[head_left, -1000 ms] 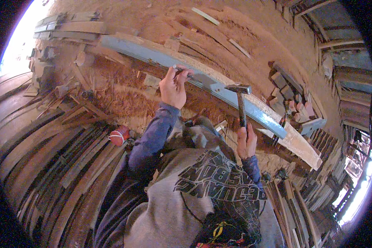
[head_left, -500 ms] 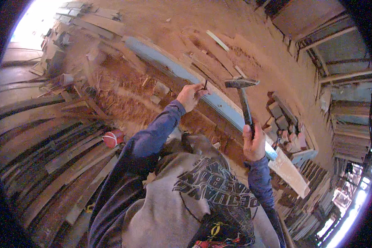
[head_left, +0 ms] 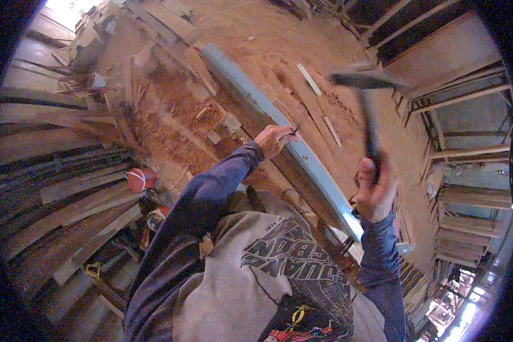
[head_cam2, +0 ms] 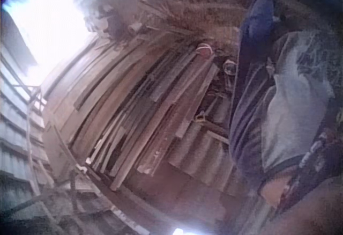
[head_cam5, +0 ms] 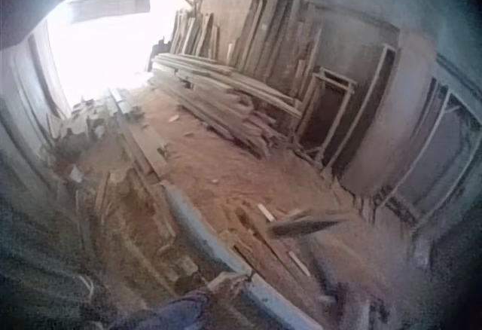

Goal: The person hammers nails into a long, light-blue painted wooden plank resting on a workbench. They use a hammer and pliers to drive nails and adjust the wood. The person also uses a tape measure to check the plank's dimensions.

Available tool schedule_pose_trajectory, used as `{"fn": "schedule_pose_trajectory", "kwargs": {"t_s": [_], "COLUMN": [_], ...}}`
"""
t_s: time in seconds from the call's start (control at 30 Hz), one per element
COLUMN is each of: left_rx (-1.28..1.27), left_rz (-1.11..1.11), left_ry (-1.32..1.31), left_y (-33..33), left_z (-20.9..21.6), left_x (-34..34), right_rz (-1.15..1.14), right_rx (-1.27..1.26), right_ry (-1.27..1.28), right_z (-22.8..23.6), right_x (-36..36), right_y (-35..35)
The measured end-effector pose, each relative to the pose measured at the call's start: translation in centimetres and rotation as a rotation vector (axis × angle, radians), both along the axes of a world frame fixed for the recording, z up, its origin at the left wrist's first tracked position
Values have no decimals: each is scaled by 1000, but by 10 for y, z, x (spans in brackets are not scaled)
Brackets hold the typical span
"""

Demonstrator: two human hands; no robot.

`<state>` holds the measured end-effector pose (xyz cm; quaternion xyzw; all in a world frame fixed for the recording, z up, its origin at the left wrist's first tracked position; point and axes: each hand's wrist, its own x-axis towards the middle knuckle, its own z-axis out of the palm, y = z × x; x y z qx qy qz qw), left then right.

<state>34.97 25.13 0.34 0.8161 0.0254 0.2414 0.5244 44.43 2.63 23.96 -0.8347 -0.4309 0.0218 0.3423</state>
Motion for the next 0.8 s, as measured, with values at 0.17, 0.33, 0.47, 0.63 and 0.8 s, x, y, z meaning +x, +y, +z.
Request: {"fn": "schedule_pose_trajectory", "kwargs": {"t_s": [0.17,0.33,0.47,0.63,0.8], "left_rx": [36,37,-7,100,3], "left_rz": [12,-6,-30,-9,-13], "left_ry": [88,41,133,-21,57], "left_y": [-1,-3,-2,0,-2], "left_z": [-2,1,-10,-30,-28], "left_x": [-3,-2,0,10,7], "right_rz": [212,121,62,135,-41], "right_rx": [-326,-275,-91,-698,169], "right_ry": [-182,-105,-46,-129,237], "right_z": [-12,9,1,-2,-3], "right_x": [-4,3,-5,12,4], "right_y": [6,2,2,3,-2]}}
